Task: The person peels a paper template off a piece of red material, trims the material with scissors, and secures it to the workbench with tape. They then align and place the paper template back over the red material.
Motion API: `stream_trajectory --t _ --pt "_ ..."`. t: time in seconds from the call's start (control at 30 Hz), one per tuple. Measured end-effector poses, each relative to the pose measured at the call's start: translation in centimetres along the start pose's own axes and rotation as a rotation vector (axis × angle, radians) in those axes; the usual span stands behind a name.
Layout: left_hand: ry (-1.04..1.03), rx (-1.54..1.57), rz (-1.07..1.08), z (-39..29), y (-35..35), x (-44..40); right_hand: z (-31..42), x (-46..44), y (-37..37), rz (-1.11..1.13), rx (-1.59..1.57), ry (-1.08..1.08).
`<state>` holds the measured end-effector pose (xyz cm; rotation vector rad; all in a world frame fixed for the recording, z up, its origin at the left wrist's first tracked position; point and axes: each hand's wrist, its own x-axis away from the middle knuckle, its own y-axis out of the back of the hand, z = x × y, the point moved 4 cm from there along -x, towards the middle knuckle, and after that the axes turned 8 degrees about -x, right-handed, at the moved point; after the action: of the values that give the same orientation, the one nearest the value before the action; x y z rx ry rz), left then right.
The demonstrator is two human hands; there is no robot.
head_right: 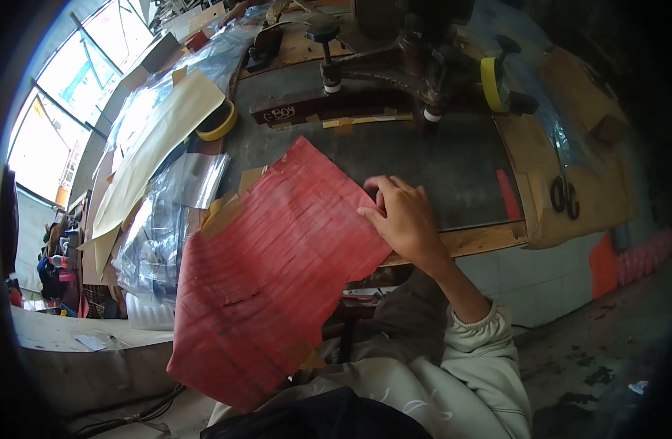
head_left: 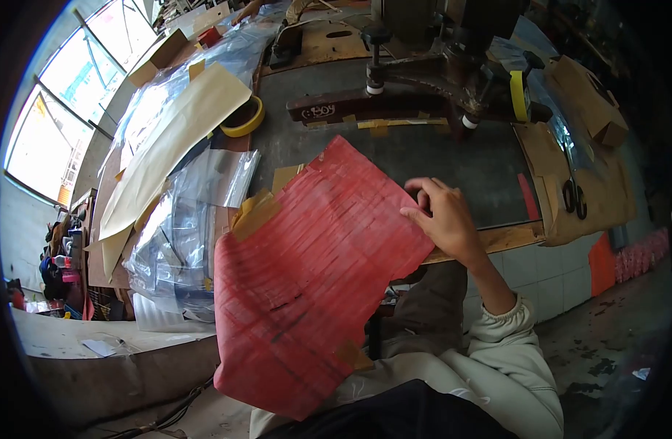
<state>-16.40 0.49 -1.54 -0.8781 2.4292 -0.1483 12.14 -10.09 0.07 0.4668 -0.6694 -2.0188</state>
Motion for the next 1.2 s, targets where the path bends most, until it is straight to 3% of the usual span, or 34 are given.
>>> stream_trajectory --t 0.13,0.23,0.47,0.6,0.67,0.7,0.73,0.8,1.0,1.03,1.13,1.2 --pt "0.027 -0.003 0.126 -0.4 0.0 0.5 -0.3 0.3 0.1 -0.024 -0.049 0.133" --pt "0.048 -0.017 0.225 -0.8 -0.1 0.6 -1.6 1.2 4.0 -0.207 -0.086 -0.089" --pt "0.154 -0.113 0.402 -0.4 -0.7 0.5 -11.0 7.8 14.5 -0.527 0.014 -0.183" --pt "0.265 -0.319 0.463 1.3 -1.1 0.9 -12.9 11.2 16.5 -0.66 0.024 -0.242" --pt "0.599 -0.09 0.21 3.6 -0.9 3.0 -12.6 11.3 16.3 -0.687 0.018 -0.229" --pt "0.703 -0.2 -0.028 4.7 -0.4 3.8 -12.0 11.1 15.9 -0.695 0.037 -0.216" --pt "0.631 -0.429 0.024 3.4 -2.1 1.8 -11.5 10.9 15.7 -0.7 0.057 -0.204" --pt "0.711 -0.868 0.017 1.5 -4.3 -0.5 -11.2 10.2 15.6 -0.669 0.036 -0.203" --pt "0.223 -0.813 -0.112 1.5 -3.4 -4.2 -12.1 9.4 15.7 -0.705 -0.025 -0.198" --pt "0.318 -0.923 -0.098 0.7 -2.9 -4.7 -12.0 9.3 15.6 -0.718 -0.021 -0.215" --pt "0.269 -0.973 -0.088 -0.3 -2.6 -7.2 -11.9 8.6 14.8 -0.721 -0.015 -0.203" --pt "0.3 -1.163 -0.023 -0.2 -1.1 -8.2 -11.7 8.1 14.0 -0.72 -0.007 -0.171"
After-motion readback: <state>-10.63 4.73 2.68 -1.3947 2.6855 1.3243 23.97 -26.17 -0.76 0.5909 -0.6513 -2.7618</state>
